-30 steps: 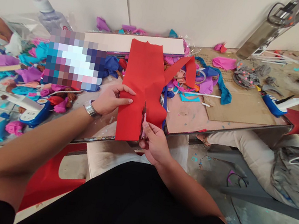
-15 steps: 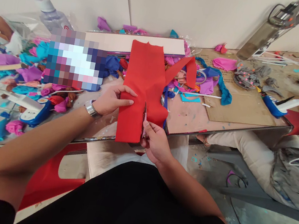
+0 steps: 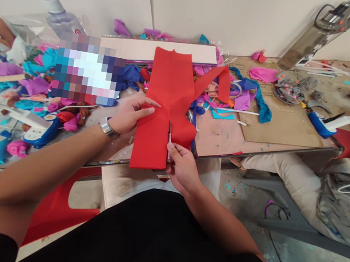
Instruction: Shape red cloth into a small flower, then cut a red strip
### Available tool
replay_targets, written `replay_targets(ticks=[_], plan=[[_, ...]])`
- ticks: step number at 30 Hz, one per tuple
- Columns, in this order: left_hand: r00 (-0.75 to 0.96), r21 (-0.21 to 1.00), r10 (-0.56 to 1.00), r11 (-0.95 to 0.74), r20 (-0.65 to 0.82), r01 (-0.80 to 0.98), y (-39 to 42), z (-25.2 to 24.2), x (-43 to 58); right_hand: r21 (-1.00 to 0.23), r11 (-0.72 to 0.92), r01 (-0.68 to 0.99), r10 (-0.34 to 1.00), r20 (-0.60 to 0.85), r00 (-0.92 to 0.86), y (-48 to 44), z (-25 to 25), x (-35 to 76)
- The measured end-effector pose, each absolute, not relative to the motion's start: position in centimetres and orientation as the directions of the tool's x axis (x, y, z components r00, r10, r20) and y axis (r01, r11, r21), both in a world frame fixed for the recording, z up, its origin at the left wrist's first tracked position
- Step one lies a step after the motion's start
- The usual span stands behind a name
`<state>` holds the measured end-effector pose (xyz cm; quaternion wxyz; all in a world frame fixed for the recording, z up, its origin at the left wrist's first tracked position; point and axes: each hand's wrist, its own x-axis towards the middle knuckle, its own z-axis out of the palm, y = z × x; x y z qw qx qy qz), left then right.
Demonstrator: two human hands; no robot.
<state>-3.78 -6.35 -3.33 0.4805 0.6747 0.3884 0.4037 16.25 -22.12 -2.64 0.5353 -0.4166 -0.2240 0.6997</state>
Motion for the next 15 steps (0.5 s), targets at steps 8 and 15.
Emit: replay_targets(ticks=[8,15], plan=[[0.385,0.968,0.916,-0.188,0.111,0.168,-6.37,-3.46,-3.73,-0.742,-0.335,-0.58,0.926,-0.374,-0.056,-22.24,-2.74,16.38],[0.384,0.963,0.917,-0.191,0.106,0.189,-6.61,-2.98,-3.64,-0.752,-0.339,-0.566,0.925,-0.375,-0.056,-22.02,-2.43,16.4]])
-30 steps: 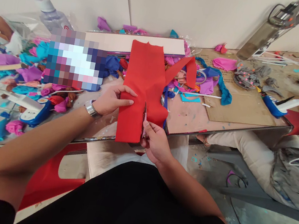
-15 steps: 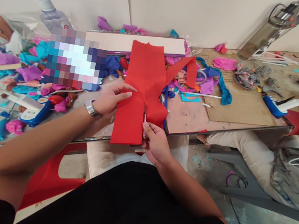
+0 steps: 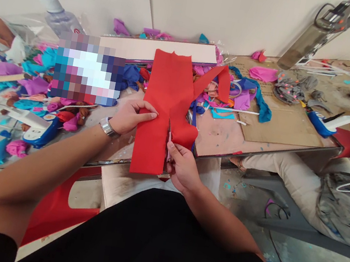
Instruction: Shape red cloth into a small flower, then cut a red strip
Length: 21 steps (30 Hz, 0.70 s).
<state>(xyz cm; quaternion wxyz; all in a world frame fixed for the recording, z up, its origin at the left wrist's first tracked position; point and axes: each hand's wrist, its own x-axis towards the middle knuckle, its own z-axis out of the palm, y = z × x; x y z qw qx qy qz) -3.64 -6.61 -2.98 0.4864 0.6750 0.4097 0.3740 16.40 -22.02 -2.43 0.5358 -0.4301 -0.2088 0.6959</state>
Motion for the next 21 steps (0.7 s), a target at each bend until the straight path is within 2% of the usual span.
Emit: replay_targets(ticks=[21], plan=[[0.392,0.951,0.91,-0.229,0.134,0.206,-6.73,-2.97,-3.69,-0.759,-0.337,-0.557,0.924,-0.379,-0.042,-21.91,-2.52,16.12]])
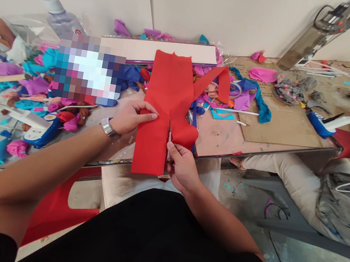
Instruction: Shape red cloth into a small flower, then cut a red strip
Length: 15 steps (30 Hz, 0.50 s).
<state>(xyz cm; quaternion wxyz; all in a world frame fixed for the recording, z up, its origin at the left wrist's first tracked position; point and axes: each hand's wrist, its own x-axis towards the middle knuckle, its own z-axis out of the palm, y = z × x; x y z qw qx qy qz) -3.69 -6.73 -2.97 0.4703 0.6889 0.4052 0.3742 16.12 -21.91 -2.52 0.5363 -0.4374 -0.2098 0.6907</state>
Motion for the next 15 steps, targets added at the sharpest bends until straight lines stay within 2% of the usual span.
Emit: replay_targets(ticks=[15], plan=[[0.404,0.956,0.906,-0.222,0.131,0.189,-6.64,-2.9,-3.69,-0.765,-0.337,-0.549,0.926,-0.373,-0.049,-22.01,-2.57,16.12]])
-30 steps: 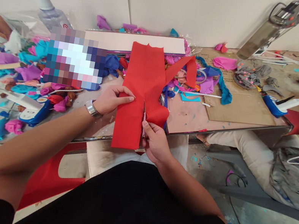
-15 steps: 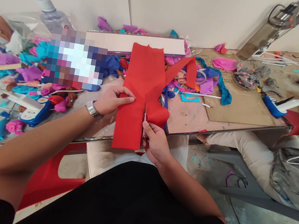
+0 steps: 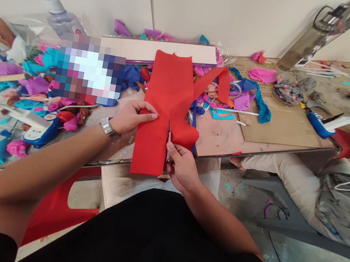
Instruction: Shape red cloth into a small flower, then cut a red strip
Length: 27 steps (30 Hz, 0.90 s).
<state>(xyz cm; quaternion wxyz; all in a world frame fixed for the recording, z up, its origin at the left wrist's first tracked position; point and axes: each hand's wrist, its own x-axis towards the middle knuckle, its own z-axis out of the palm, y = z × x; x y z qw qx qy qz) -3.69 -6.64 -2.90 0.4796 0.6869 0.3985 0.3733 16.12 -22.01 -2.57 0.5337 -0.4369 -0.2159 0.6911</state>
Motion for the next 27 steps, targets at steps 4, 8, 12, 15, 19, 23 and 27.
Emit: replay_targets(ticks=[4,8,12,15,19,23,27], plan=[[0.408,0.956,0.904,-0.222,0.128,0.191,-6.58,-2.98,-3.75,-0.765,-0.339,-0.548,0.925,-0.378,-0.045,-22.03,-2.63,16.16],[0.407,0.953,0.904,-0.229,0.132,0.2,-6.51,-3.02,-3.79,-0.763,-0.344,-0.548,0.923,-0.383,-0.045,-21.99,-2.71,16.16],[0.412,0.952,0.901,-0.233,0.134,0.199,-6.48,-3.07,-3.76,-0.768,-0.335,-0.547,0.924,-0.382,-0.03,-21.99,-2.7,16.12],[0.416,0.965,0.897,-0.224,0.148,0.139,-6.45,-3.16,-3.74,-0.762,-0.335,-0.554,0.922,-0.387,-0.027,-22.02,-2.59,16.11],[0.428,0.974,0.895,-0.191,0.123,0.119,-6.47,-3.21,-3.75,-0.748,-0.34,-0.57,0.918,-0.396,-0.028,-22.04,-2.41,16.17],[0.443,0.971,0.892,-0.18,0.094,0.156,-6.63,-2.96,-3.71,-0.749,-0.342,-0.568,0.918,-0.395,-0.031,-21.92,-2.35,16.28],[0.46,0.972,0.883,-0.178,0.09,0.152,-6.86,-2.48,-3.6,-0.756,-0.352,-0.552,0.917,-0.396,-0.042,-21.74,-2.34,16.39]])
